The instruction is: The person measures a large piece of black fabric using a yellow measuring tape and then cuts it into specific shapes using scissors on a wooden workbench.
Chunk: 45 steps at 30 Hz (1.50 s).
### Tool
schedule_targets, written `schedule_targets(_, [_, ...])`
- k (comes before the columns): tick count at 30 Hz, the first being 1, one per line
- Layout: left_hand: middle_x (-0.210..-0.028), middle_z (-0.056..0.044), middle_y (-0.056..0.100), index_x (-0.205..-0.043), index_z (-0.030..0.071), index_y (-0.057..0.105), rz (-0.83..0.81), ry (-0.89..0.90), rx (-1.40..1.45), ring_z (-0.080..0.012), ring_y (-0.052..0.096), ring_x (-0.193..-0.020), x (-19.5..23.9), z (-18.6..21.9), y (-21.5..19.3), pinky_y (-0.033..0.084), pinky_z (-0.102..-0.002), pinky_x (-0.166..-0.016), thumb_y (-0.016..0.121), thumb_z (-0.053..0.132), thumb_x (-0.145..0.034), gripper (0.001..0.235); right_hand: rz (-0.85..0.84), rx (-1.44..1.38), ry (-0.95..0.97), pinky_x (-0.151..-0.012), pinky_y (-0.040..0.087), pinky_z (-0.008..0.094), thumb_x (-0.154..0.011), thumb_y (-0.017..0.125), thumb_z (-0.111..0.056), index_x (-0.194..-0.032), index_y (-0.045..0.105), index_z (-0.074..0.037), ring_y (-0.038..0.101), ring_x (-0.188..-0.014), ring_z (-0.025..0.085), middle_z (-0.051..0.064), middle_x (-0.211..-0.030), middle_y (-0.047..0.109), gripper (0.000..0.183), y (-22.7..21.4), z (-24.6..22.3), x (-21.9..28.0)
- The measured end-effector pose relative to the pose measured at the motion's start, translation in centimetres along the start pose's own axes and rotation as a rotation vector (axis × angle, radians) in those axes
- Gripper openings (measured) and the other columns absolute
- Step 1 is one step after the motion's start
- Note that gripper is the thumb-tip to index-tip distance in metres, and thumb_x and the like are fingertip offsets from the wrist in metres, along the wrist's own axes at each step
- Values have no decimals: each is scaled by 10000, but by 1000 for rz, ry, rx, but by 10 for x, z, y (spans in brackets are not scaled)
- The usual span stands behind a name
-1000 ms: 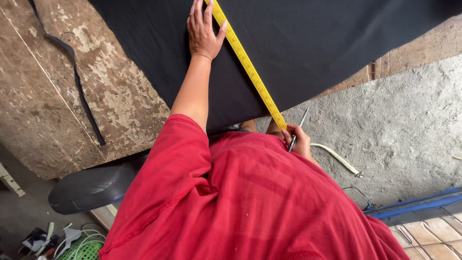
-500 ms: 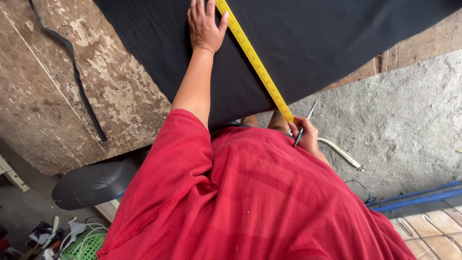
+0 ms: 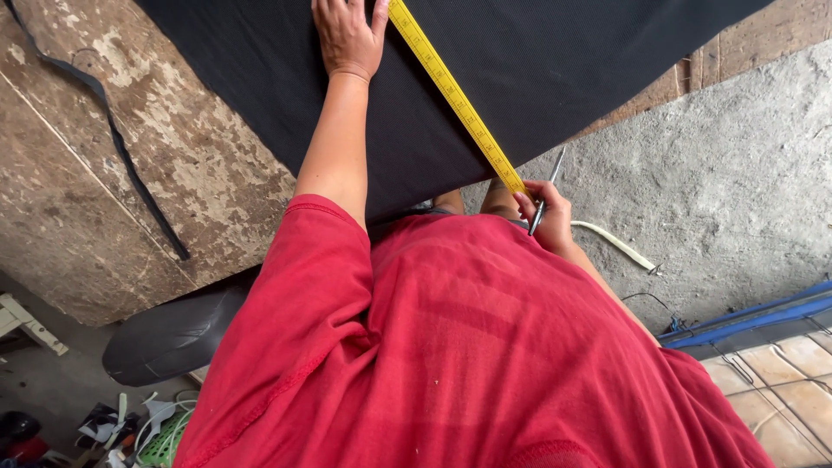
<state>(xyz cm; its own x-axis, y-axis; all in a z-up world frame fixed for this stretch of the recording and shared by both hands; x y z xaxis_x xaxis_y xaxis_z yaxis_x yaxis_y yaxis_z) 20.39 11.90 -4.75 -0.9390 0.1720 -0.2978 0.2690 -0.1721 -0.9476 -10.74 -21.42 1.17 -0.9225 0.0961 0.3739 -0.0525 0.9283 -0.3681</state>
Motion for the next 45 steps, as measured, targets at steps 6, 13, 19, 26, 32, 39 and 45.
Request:
schedule_targets(6, [-983, -176, 635, -1022, 120, 689, 39, 27, 9, -399, 570, -929, 3, -3, 8, 438, -547, -918, 514, 502, -1037, 420, 5, -54, 47, -573, 529, 276, -985, 752, -102, -1147, 641, -37, 642, -587, 138, 85, -848, 721, 206, 11, 2, -12])
schedule_targets(13, [-1052, -159, 683, -1067, 106, 748, -14, -22, 21, -402, 585, -1030, 2, -6, 14, 404, -586, -997, 504, 618, -1026, 569, 126, -263, 152, -804, 569, 276, -860, 859, -67, -856, 536, -126, 683, -876, 142, 78, -946, 713, 328, 16, 14, -30])
schedule_targets(19, [-971, -158, 682, -1002, 124, 762, -32, -51, 1, -421, 575, -1014, 4, -9, 25, 375, -605, -1011, 474, 641, -1024, 592, 129, -465, 175, -813, 583, 280, -812, 853, 27, -825, 522, -134, 645, -826, 131, 71, -905, 668, 368, 17, 11, -35])
schedule_targets(26, [-1071, -187, 655, -1111, 113, 721, 14, -26, 7, -422, 575, -1045, 1, -2, 12, 392, -596, -1020, 553, 628, -1000, 553, 80, -510, 260, -797, 577, 247, -831, 835, -1, -814, 496, -150, 669, -849, 118, 80, -948, 706, 371, 13, 16, -34])
schedule_targets(32, [-1465, -153, 502, -1435, 229, 558, -89, -81, 61, -368, 423, -1397, -7, 5, -2, 410, -513, -1107, 562, 633, -1015, 582, 51, -544, 275, -809, 601, 248, -836, 813, 24, -812, 486, -148, 686, -866, 132, 101, -970, 717, 371, 11, 19, -35])
schedule_targets(39, [-1683, -65, 233, -1565, 266, 438, -47, -89, 66, -312, 212, -1585, -5, 10, -12, 364, -528, -1262, 571, 601, -1067, 615, 50, -621, 260, -810, 623, 267, -829, 793, 74, -806, 498, -127, 693, -855, 141, 100, -951, 716, 358, 13, 24, -36])
schedule_targets(45, [-1635, -99, 307, -1462, 223, 565, -4, -125, 47, -354, 245, -1547, -4, 11, -19, 389, -562, -1209, 577, 479, -995, 532, 46, -613, 288, -785, 628, 269, -836, 781, 80, -810, 509, -122, 701, -843, 153, 102, -937, 706, 340, 12, 13, -35])
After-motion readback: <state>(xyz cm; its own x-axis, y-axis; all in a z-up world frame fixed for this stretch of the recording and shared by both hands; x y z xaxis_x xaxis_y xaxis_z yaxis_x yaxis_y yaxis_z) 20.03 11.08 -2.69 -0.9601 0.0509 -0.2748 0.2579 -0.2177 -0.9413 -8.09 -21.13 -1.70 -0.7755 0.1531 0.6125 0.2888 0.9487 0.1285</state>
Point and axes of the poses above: each hand's wrist, its own x-axis away from the middle knuckle, its own y-axis out of the palm, z = x × y, the point moved 4 cm from there along -x, towards the middle knuckle
